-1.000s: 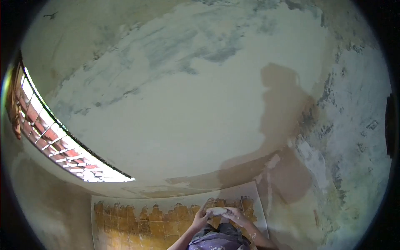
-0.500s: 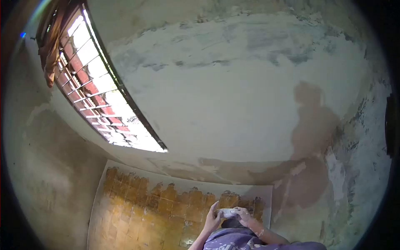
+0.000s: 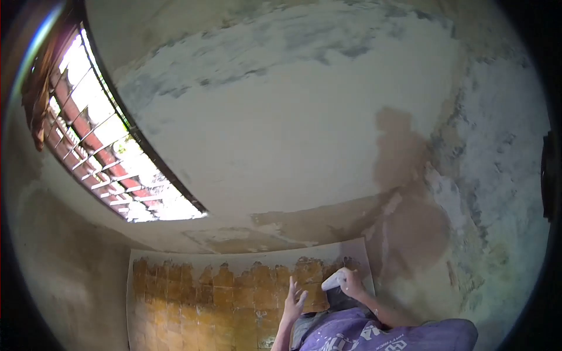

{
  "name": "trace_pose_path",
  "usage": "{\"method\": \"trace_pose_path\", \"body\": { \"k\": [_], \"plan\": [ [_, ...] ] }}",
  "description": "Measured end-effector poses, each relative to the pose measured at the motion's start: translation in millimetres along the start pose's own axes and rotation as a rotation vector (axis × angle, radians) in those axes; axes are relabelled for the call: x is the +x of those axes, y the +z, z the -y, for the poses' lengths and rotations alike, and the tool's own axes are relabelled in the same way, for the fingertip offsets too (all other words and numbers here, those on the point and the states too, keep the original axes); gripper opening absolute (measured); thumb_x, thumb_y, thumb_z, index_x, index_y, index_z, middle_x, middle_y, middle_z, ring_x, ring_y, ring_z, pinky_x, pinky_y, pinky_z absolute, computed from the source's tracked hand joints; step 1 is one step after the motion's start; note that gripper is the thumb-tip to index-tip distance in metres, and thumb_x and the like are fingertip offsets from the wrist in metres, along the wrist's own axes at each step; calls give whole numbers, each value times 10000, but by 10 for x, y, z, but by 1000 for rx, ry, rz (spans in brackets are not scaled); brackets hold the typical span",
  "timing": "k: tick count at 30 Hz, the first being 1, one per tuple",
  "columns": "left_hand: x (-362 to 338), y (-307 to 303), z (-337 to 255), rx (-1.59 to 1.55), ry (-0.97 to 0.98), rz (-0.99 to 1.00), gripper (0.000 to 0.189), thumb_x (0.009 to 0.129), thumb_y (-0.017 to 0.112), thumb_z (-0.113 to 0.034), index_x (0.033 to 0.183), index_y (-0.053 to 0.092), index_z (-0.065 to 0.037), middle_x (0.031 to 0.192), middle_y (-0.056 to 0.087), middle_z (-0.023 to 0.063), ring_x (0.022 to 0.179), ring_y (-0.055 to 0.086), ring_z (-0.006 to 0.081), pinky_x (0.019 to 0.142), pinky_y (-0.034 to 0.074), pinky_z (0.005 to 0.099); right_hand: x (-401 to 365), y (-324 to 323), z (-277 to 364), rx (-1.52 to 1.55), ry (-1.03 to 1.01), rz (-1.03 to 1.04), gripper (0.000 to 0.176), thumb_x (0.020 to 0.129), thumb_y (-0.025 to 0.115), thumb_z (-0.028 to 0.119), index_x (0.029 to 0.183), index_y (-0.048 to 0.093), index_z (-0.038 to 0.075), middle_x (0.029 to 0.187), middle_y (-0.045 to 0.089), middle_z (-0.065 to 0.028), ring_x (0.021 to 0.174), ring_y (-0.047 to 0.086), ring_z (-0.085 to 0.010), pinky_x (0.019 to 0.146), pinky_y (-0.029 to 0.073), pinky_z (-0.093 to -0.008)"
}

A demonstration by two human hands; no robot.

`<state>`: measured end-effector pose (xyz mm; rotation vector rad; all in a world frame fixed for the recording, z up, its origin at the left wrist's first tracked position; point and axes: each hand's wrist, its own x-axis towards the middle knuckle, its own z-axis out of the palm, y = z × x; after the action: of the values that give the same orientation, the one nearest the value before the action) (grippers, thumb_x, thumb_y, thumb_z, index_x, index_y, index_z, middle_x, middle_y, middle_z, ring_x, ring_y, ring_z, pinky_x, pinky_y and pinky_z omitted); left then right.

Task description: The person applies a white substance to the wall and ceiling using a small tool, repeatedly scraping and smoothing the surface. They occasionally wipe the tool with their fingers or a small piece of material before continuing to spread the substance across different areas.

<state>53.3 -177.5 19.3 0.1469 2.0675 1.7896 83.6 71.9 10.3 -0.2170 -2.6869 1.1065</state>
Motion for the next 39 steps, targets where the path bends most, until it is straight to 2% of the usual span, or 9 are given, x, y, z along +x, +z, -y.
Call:
{"method": "trace_pose_path", "body": {
  "k": [9,11,14,18,23,28,36,38,39],
  "plan": [
    [-90,-152,15,-127,-70,-288,632,980,567,-116,1545,286,-143,1503,407,199,1187,571,238,861,540,341,1824,-1243,-686,-193,-309,-414,141,923,562,86,1045,549,17,937,600,-254,874,583,-449,754,454,-528],
    [-46,-118,13,-167,-77,-406,567,981,562,-99,1510,361,-132,1485,434,175,1161,597,227,830,544,322,2511,-1895,-444,-341,-554,-730,96,925,559,91,998,548,30,776,552,-157,691,530,-369,656,437,-473],
    [66,14,73,-247,-102,-510,500,986,548,-107,1468,418,-122,1468,455,152,1151,613,231,811,536,322,3165,-2917,87,-469,-373,-924,267,874,588,50,1138,588,87,935,615,-107,861,587,-282,798,429,-381],
    [186,414,-165,-342,-175,-609,415,988,540,-116,1398,493,-69,1418,504,156,1135,624,231,801,530,315,3423,-3630,815,-564,-600,-1158,590,807,596,-7,1383,501,78,1236,627,-127,1046,621,-281,1032,359,-454],
    [416,916,-185,-400,-153,-565,407,982,548,-124,1380,504,-52,1410,509,148,1149,619,242,812,525,331,3673,-2350,-172,-734,-462,-856,699,743,599,-17,1423,459,68,1234,623,-136,1024,640,-317,1003,396,-536],
    [523,1222,-345,-358,-175,-525,415,977,545,-142,1385,493,-87,1421,512,115,1194,595,262,867,499,381,3245,-2251,-184,-192,-555,278,613,762,602,17,1364,514,91,904,661,-134,675,633,-314,728,512,-499],
    [552,1199,-322,-354,-190,-527,415,970,549,-150,1377,500,-89,1424,506,112,1191,594,248,874,485,380,3541,-3865,1008,-472,-749,-1094,772,719,609,-61,1461,431,60,1265,636,-140,950,656,-289,868,461,-419],
    [508,1141,-331,-349,-187,-541,416,968,547,-147,1377,500,-86,1422,506,119,1191,594,249,875,486,378,3618,-3509,812,-392,-672,-1035,703,772,585,-43,1455,440,46,1305,615,-138,1002,653,-284,1061,342,-500],
    [482,1110,-331,-350,-182,-549,416,967,546,-146,1377,499,-84,1421,506,124,1190,594,251,876,486,376,3611,-3178,608,-518,-635,-952,672,788,588,-42,1441,449,31,1319,609,-142,1029,656,-275,972,437,-439]
  ]
}}
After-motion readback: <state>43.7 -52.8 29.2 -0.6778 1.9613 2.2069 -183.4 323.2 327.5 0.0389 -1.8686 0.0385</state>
